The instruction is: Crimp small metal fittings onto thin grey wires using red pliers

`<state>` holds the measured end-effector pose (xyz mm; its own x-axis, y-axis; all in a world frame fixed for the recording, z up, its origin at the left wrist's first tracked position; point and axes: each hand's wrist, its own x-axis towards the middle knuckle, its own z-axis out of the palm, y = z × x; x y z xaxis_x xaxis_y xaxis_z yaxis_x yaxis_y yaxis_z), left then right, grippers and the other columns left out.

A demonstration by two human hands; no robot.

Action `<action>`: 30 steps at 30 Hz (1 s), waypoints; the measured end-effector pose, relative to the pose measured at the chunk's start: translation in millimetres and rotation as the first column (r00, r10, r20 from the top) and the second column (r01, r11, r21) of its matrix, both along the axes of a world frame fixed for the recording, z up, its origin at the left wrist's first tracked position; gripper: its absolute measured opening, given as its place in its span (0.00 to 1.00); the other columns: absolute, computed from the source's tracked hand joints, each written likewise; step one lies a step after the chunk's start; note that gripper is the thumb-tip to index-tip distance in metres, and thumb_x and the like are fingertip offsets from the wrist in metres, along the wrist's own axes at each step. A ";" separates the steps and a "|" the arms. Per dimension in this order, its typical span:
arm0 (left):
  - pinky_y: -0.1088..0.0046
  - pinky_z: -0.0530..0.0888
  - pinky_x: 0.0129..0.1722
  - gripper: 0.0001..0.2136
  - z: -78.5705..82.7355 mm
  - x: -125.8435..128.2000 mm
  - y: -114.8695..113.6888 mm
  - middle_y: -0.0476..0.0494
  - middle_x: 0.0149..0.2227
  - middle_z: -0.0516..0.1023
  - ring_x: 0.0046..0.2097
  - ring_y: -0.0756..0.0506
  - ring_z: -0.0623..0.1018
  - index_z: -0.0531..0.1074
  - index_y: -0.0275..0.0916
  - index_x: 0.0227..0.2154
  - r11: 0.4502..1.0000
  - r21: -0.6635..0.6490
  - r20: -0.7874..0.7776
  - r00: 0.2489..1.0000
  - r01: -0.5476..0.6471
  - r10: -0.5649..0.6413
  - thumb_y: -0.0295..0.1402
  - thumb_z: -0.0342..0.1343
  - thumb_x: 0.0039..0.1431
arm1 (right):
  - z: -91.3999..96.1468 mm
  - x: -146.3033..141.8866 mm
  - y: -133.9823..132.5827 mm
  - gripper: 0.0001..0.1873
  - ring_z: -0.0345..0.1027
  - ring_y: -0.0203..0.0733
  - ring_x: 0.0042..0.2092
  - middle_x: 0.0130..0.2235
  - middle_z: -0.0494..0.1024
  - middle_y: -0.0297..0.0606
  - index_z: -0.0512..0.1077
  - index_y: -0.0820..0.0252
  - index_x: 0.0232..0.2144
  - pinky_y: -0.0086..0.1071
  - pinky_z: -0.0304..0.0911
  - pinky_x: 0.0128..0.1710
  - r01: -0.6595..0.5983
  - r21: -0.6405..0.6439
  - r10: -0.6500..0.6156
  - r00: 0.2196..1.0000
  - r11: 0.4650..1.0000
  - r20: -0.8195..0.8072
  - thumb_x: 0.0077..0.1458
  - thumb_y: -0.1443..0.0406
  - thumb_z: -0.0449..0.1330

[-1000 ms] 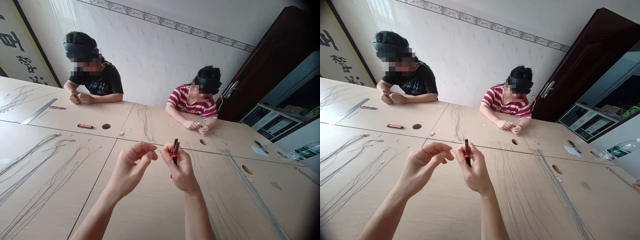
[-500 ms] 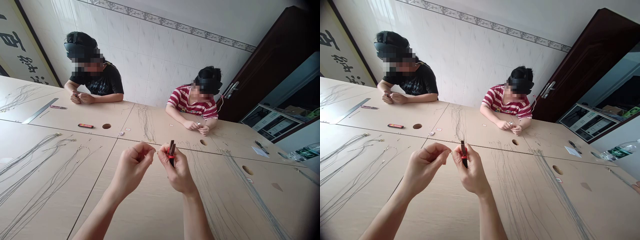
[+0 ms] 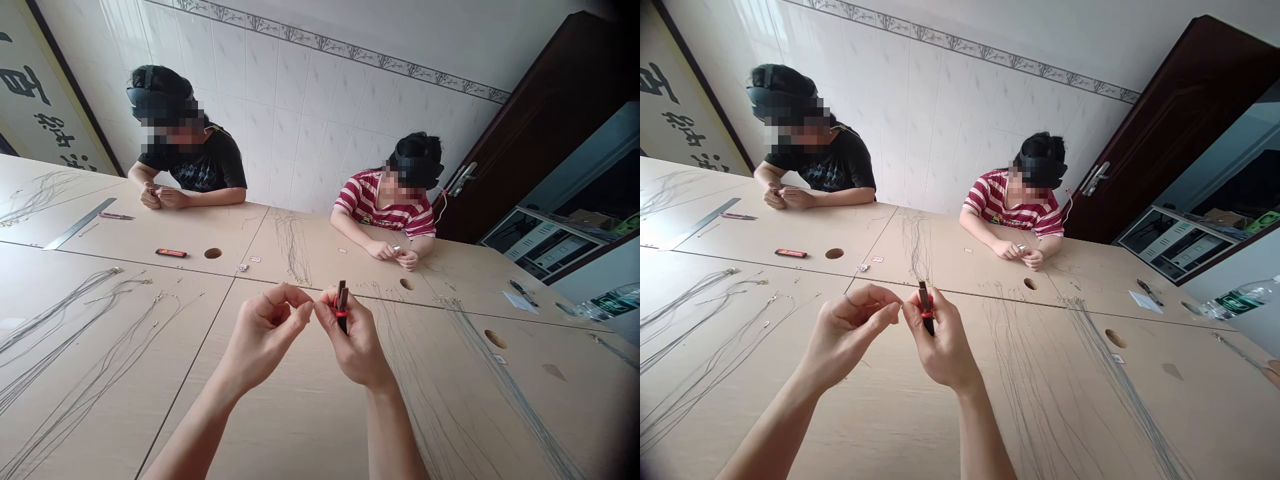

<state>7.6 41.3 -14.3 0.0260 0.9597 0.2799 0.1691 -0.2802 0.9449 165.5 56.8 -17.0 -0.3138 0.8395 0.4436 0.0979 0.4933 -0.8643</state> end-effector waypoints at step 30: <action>0.76 0.57 0.19 0.10 -4.8 -4.9 4.0 0.52 0.21 0.64 0.21 0.54 0.58 0.72 0.39 0.30 0.997 0.065 -0.118 0.992 0.051 -0.044 0.38 0.53 0.64 | -0.3 3.8 1.3 0.13 0.48 0.32 0.26 0.25 0.57 0.28 0.62 0.58 0.28 0.29 0.49 0.26 0.042 -0.017 -0.042 0.999 0.999 0.017 0.65 0.60 0.53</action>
